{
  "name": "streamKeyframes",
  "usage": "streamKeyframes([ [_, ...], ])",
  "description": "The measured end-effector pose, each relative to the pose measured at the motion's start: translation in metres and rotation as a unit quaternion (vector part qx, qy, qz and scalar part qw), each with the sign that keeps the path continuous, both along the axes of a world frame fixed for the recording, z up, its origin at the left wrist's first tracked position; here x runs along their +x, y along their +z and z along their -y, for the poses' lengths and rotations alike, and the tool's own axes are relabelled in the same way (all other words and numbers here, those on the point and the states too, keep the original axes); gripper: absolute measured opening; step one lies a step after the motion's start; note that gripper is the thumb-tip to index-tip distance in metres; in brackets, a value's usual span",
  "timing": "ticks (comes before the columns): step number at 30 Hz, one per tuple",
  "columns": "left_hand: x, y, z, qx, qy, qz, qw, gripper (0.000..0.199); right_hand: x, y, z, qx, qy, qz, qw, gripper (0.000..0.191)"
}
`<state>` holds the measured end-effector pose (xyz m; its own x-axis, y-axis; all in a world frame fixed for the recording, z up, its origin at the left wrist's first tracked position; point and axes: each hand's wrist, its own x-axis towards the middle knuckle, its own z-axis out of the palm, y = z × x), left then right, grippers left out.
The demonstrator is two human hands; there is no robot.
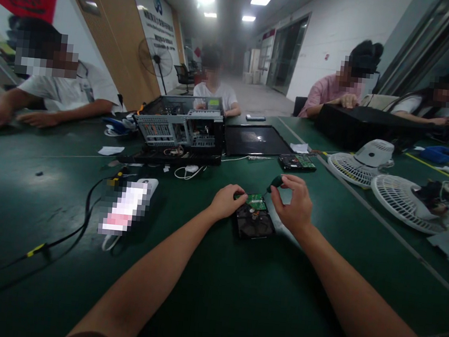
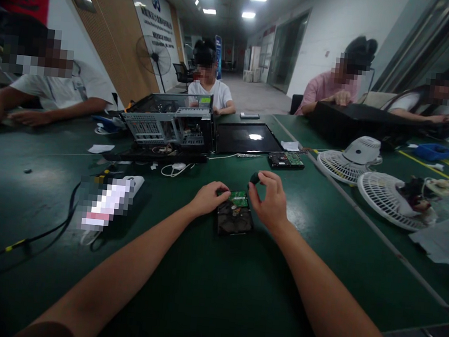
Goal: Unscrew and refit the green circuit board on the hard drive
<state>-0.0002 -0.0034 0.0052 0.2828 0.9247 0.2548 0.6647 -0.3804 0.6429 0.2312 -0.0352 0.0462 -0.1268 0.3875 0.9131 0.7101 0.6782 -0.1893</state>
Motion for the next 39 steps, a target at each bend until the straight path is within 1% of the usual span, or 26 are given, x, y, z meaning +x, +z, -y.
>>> streamKeyframes([
  [5, -0.0003, 0.0001, 0.0000, 0.001, -0.002, -0.002, 1.000, 0.023, 0.0005, 0.0001, -0.0011, 0.000, -0.006, -0.002, 1.000, 0.042],
  [12, 0.0001, 0.0025, 0.0014, 0.000, 0.001, -0.003, 1.000, 0.022, -0.0008, 0.0007, -0.0011, 0.004, 0.027, 0.000, 1.000, 0.046],
  [22, 0.0002, -0.0002, 0.0007, 0.006, 0.002, -0.001, 1.000, 0.022, 0.0004, 0.0031, 0.0001, 0.009, -0.017, 0.003, 1.000, 0.040],
  [29, 0.0001, 0.0008, 0.0008, 0.003, 0.001, -0.001, 1.000, 0.020, 0.0027, 0.0044, -0.0004, 0.003, 0.023, 0.014, 1.000, 0.040],
  [34, 0.0000, 0.0010, 0.0014, 0.006, 0.000, 0.001, 1.000, 0.021, 0.0040, 0.0051, 0.0004, 0.006, 0.001, 0.006, 1.000, 0.036],
  [39, -0.0001, 0.0012, 0.0012, -0.001, 0.002, 0.000, 1.000, 0.021, 0.0030, 0.0043, 0.0011, -0.004, -0.011, 0.004, 1.000, 0.035],
])
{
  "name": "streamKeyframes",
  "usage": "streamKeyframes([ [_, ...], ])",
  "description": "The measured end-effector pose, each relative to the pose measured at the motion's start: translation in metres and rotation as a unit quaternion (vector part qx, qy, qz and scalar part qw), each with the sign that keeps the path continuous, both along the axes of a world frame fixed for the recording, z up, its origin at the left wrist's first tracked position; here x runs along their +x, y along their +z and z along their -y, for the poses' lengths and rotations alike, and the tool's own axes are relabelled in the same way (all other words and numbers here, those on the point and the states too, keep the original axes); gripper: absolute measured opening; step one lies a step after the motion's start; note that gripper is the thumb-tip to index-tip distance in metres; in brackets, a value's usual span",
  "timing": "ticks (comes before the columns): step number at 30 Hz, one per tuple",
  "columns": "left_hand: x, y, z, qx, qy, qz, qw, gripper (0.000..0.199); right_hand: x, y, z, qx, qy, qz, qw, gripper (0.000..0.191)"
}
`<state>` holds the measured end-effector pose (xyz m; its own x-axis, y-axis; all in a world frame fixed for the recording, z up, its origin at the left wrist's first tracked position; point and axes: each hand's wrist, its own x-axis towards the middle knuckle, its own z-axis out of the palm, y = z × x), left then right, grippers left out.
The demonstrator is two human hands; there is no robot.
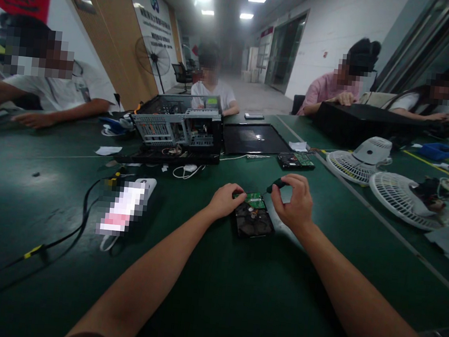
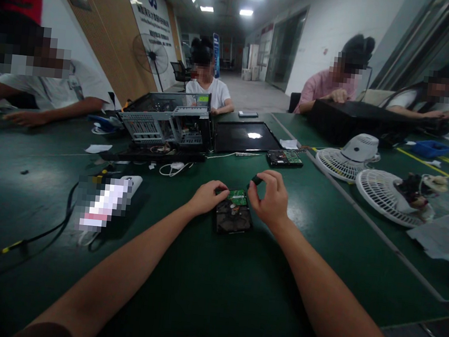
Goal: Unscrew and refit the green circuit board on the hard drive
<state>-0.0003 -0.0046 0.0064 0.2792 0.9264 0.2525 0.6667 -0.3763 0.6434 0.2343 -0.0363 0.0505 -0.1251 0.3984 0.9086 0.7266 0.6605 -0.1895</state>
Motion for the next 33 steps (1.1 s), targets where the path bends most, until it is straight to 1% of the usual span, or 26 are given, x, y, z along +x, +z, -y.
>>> streamKeyframes([
  [10, 0.0006, -0.0002, -0.0003, -0.003, -0.003, -0.005, 1.000, 0.021, -0.0005, 0.0021, 0.0020, -0.011, 0.006, 0.017, 1.000, 0.043],
  [15, 0.0004, 0.0005, -0.0002, 0.001, -0.003, -0.006, 1.000, 0.021, -0.0018, 0.0041, 0.0033, -0.009, -0.003, 0.017, 1.000, 0.041],
  [23, -0.0003, 0.0003, 0.0008, 0.008, -0.004, 0.001, 1.000, 0.020, -0.0032, 0.0013, 0.0014, -0.001, -0.024, -0.017, 1.000, 0.039],
  [28, 0.0000, 0.0006, 0.0004, 0.002, -0.006, -0.001, 1.000, 0.020, -0.0013, -0.0018, -0.0010, -0.015, -0.005, -0.012, 1.000, 0.042],
  [33, 0.0001, 0.0008, 0.0005, 0.002, -0.002, -0.001, 1.000, 0.021, -0.0023, -0.0045, -0.0025, -0.010, 0.021, -0.029, 0.999, 0.042],
])
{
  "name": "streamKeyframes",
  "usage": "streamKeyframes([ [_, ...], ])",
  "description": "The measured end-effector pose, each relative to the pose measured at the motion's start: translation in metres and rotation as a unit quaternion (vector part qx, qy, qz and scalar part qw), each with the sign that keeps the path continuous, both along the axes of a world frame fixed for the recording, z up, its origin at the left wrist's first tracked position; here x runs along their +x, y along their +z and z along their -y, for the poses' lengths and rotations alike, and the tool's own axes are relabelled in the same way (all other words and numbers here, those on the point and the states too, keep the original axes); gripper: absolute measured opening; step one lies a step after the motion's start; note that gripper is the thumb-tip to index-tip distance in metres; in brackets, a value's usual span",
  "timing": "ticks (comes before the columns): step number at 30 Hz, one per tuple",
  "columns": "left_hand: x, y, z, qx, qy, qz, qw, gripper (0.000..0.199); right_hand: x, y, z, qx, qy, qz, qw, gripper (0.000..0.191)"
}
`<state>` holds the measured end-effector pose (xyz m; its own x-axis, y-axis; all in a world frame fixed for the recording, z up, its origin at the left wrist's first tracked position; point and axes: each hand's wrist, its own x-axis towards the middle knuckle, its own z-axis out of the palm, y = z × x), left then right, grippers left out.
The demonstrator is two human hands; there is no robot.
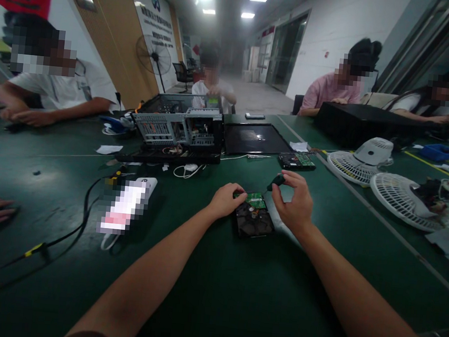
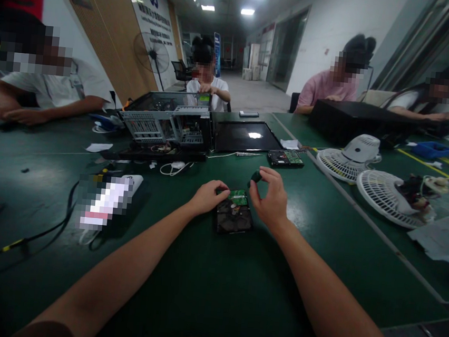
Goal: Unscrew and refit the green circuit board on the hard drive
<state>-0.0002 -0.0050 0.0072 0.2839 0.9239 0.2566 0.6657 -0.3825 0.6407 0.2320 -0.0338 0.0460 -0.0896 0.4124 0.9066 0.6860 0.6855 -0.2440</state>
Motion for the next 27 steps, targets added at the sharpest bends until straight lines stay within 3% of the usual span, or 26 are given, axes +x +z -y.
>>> streamKeyframes([
  [5, 0.0006, 0.0012, 0.0002, 0.001, -0.005, -0.002, 1.000, 0.020, -0.0031, 0.0010, 0.0033, -0.009, 0.022, -0.004, 1.000, 0.039],
  [15, 0.0009, 0.0020, 0.0011, 0.000, -0.001, 0.000, 1.000, 0.021, -0.0004, 0.0007, 0.0017, 0.001, -0.005, 0.014, 1.000, 0.045],
  [21, 0.0005, 0.0016, 0.0009, -0.004, 0.001, 0.000, 1.000, 0.021, -0.0021, -0.0007, 0.0016, -0.021, 0.046, 0.003, 0.999, 0.046],
  [27, 0.0002, 0.0018, 0.0002, -0.003, -0.001, -0.002, 1.000, 0.021, -0.0037, 0.0022, 0.0045, -0.005, 0.010, 0.017, 1.000, 0.043],
])
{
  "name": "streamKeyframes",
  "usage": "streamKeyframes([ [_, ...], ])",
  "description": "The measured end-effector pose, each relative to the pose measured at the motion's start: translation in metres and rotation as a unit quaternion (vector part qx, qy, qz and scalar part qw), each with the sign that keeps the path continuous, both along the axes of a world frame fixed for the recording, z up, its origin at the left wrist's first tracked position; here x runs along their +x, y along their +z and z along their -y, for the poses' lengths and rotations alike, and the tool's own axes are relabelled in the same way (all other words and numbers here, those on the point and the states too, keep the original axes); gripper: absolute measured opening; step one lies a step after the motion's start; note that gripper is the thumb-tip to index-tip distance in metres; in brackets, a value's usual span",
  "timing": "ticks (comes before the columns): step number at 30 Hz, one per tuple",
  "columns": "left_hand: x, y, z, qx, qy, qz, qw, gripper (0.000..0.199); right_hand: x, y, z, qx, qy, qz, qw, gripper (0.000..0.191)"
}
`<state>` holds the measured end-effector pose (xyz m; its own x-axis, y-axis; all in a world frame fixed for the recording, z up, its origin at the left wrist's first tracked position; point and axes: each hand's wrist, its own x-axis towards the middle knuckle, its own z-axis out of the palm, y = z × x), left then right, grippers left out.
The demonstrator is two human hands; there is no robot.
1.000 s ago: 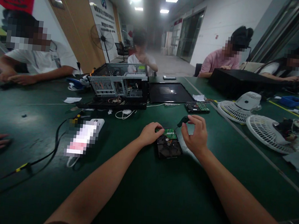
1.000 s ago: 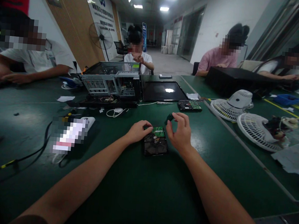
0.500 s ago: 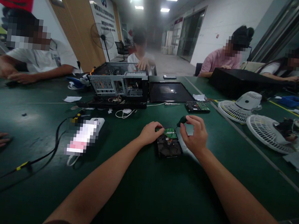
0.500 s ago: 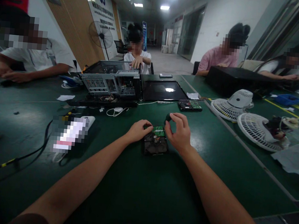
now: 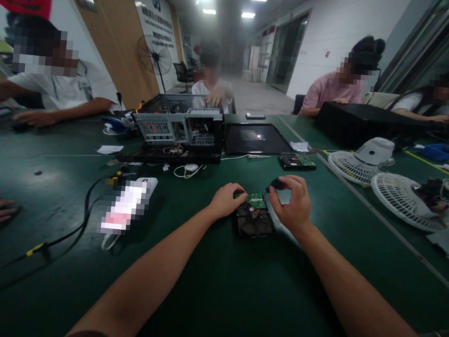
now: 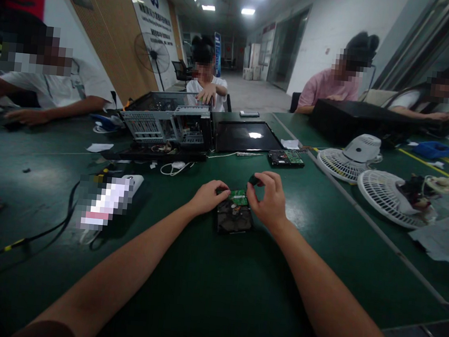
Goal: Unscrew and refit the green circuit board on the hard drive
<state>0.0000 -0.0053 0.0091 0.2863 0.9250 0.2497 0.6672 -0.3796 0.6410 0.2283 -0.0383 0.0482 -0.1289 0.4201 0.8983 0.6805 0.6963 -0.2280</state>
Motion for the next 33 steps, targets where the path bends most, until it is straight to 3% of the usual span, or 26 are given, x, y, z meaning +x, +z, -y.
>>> streamKeyframes([
  [6, 0.001, -0.004, -0.002, 0.001, 0.005, -0.003, 1.000, 0.020, -0.001, 0.000, 0.001, -0.022, 0.025, 0.007, 0.999, 0.046],
  [19, 0.001, 0.000, 0.000, 0.002, 0.004, -0.008, 1.000, 0.021, -0.001, 0.001, 0.002, -0.034, -0.004, 0.014, 0.999, 0.044],
  [33, -0.001, 0.000, 0.001, 0.001, -0.005, 0.004, 1.000, 0.022, -0.001, -0.013, -0.002, -0.111, 0.017, -0.067, 0.991, 0.047],
])
